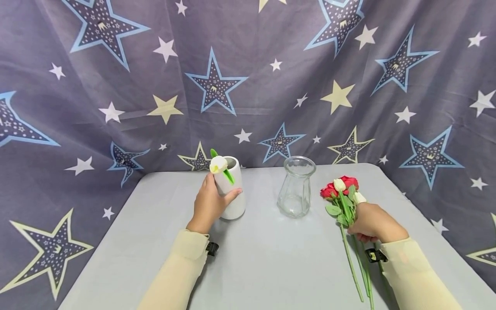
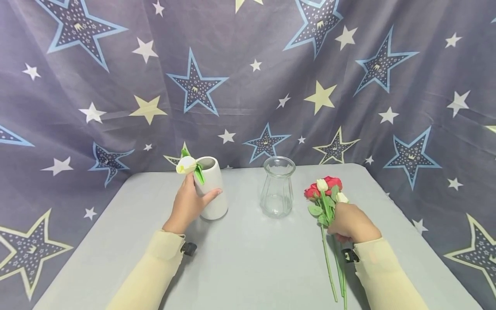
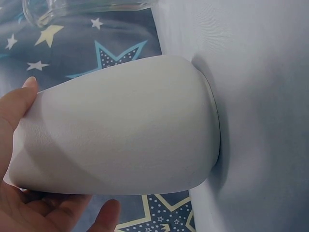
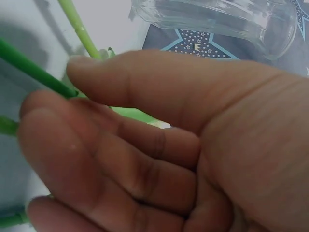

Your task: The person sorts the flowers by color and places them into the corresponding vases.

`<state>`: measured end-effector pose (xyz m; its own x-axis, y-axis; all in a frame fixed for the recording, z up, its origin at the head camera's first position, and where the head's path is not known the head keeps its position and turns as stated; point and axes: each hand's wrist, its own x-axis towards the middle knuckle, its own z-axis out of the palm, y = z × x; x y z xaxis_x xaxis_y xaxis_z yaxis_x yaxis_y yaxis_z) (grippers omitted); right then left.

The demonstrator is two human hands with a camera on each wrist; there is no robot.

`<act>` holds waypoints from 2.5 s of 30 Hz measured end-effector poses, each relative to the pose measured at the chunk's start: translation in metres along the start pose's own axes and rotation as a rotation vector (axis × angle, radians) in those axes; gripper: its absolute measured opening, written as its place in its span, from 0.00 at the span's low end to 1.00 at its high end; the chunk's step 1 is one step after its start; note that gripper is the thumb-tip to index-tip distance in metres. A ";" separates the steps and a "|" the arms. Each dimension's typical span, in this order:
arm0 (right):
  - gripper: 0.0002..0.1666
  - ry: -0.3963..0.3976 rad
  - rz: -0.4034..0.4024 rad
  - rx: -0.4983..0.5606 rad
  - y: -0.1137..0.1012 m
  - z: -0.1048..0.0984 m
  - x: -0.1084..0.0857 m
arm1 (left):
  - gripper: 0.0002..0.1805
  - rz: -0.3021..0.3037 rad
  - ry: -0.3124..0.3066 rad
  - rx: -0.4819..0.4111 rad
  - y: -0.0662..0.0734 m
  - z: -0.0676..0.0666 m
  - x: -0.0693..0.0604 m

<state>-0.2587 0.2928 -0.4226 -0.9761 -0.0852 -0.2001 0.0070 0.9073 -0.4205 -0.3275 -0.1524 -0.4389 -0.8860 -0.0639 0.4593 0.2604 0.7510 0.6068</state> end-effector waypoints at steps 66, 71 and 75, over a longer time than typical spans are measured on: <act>0.19 0.283 -0.123 -0.127 -0.014 -0.043 -0.022 | 0.52 -0.004 0.005 0.005 0.001 0.000 -0.001; 0.18 0.376 -0.158 -0.124 -0.024 -0.049 -0.026 | 0.53 -0.007 -0.004 -0.004 0.002 0.000 -0.001; 0.13 0.464 -0.174 -0.097 -0.032 -0.053 -0.028 | 0.53 -0.009 -0.007 -0.006 0.002 0.000 -0.001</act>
<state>-0.2431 0.2881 -0.3563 -0.9548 -0.0665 0.2898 -0.1631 0.9320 -0.3236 -0.3260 -0.1507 -0.4381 -0.8912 -0.0659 0.4489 0.2546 0.7462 0.6151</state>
